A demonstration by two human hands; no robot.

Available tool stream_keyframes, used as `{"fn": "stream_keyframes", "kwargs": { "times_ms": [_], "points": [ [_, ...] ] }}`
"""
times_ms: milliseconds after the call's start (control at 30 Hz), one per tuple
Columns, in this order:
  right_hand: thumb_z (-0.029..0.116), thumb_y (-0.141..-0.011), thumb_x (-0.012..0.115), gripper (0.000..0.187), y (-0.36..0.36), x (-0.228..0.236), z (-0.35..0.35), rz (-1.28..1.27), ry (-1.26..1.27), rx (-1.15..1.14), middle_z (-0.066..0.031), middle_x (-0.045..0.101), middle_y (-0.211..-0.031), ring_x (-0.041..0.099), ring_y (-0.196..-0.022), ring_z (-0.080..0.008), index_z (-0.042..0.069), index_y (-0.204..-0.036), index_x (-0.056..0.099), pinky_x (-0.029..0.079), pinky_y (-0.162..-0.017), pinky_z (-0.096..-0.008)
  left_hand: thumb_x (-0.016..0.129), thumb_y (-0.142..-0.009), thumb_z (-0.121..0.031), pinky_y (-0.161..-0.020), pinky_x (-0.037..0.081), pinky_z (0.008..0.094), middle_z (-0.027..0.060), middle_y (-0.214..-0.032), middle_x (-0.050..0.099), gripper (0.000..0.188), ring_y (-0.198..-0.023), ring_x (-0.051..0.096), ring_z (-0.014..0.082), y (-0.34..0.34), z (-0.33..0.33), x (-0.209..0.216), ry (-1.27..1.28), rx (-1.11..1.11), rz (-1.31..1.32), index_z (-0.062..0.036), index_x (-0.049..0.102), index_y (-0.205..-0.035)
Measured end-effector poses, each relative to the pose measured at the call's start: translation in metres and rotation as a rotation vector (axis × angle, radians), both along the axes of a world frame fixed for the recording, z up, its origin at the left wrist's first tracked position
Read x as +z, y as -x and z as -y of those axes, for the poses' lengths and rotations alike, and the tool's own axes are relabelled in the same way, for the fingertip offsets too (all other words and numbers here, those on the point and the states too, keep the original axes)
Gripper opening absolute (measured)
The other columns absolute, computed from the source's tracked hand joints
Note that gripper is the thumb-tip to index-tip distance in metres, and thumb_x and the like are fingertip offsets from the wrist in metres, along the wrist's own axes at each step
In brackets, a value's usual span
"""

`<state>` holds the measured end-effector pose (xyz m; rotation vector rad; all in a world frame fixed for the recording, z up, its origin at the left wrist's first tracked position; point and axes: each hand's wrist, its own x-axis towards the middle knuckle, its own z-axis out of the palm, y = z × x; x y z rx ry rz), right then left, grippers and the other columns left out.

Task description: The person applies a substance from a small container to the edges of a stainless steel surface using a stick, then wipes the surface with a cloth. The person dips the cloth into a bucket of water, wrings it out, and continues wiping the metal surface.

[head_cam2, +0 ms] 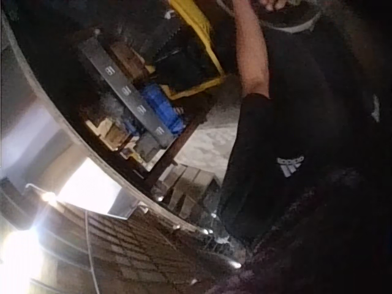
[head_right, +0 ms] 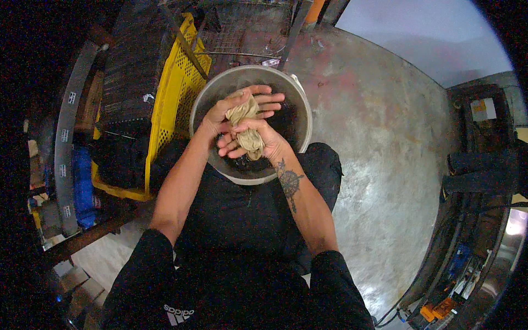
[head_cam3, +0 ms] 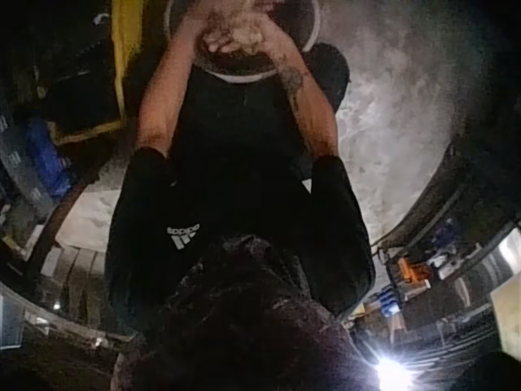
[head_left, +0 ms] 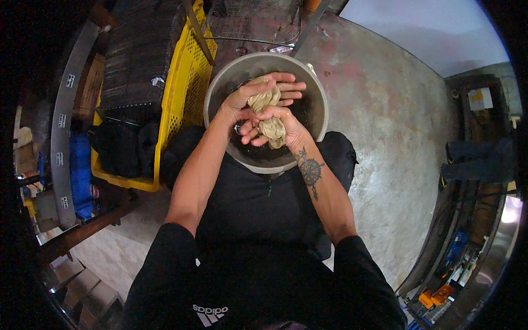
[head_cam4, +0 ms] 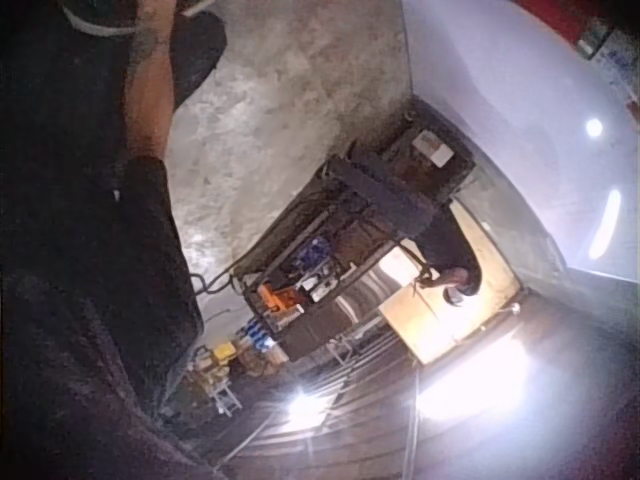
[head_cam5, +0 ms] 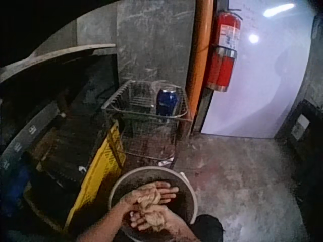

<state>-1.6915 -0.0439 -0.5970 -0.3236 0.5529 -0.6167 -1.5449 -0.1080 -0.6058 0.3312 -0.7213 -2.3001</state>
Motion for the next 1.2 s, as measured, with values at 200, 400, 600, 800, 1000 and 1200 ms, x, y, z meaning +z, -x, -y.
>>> {"fn": "stream_keyframes", "kwargs": {
  "times_ms": [200,400,600,800,1000,1200],
  "points": [
    [0.024,-0.104,0.069,0.022,0.003,-0.034,0.015,0.175,-0.072,0.182,-0.0040,0.056,-0.064,0.036,-0.037,-0.0034,0.007,-0.093,0.061,0.021,-0.030,-0.0204,0.064,-0.112,-0.028,-0.071,0.058,0.0320,-0.0015,-0.080,0.058,0.034,-0.073,0.062,0.0109,-0.012,0.017,-0.033,0.105,0.032,0.184,-0.0014,0.063,-0.133],
    [0.020,-0.098,0.070,0.022,-0.004,-0.049,0.011,-0.296,-0.010,0.132,0.0020,0.046,-0.060,0.035,-0.040,-0.0045,0.012,-0.083,0.056,0.024,-0.034,-0.0231,0.059,-0.115,-0.036,-0.059,0.045,0.0275,-0.0062,-0.067,0.043,0.035,-0.058,0.045,0.0072,0.007,0.003,-0.031,0.095,0.207,0.575,-0.0030,0.068,-0.122],
    [0.024,-0.092,0.072,0.025,-0.019,-0.056,0.007,-0.953,0.300,0.100,-0.0108,0.064,-0.069,0.060,-0.052,-0.0230,0.001,-0.085,0.065,0.047,-0.047,-0.0385,0.056,-0.116,-0.037,-0.054,0.044,0.0296,-0.0039,-0.066,0.049,0.037,-0.055,0.047,0.0085,0.015,-0.002,-0.047,0.083,0.402,0.829,-0.0028,0.070,-0.113],
    [0.026,-0.091,0.072,0.047,-0.028,-0.076,0.000,-1.417,0.708,0.057,-0.0374,0.075,-0.107,0.074,-0.108,-0.0512,-0.013,-0.116,0.062,0.060,-0.093,-0.0552,0.055,-0.115,-0.027,-0.050,0.045,0.0354,0.0014,-0.066,0.052,0.030,-0.051,0.052,0.0143,0.024,-0.005,-0.058,-0.017,0.632,0.898,-0.0028,0.069,-0.104],
    [0.024,-0.094,0.070,0.052,-0.036,-0.052,-0.004,-1.549,0.735,0.143,-0.0401,0.073,-0.112,0.074,-0.109,-0.0530,-0.012,-0.128,0.052,0.061,-0.095,-0.0566,0.054,-0.114,-0.020,-0.052,0.042,0.0351,0.0006,-0.067,0.050,0.023,-0.052,0.045,0.0132,0.020,-0.008,-0.058,-0.308,0.762,0.778,-0.0057,0.066,-0.100],
    [0.020,-0.093,0.072,0.038,-0.036,-0.075,-0.004,-1.627,0.818,0.025,-0.0311,0.076,-0.099,0.077,-0.092,-0.0477,-0.004,-0.118,0.056,0.063,-0.080,-0.0551,0.063,-0.110,-0.023,-0.056,0.045,0.0342,-0.0006,-0.071,0.054,0.017,-0.057,0.049,0.0123,0.018,-0.006,-0.066,-0.364,0.692,0.670,-0.0081,0.068,-0.103]
  ]
}}
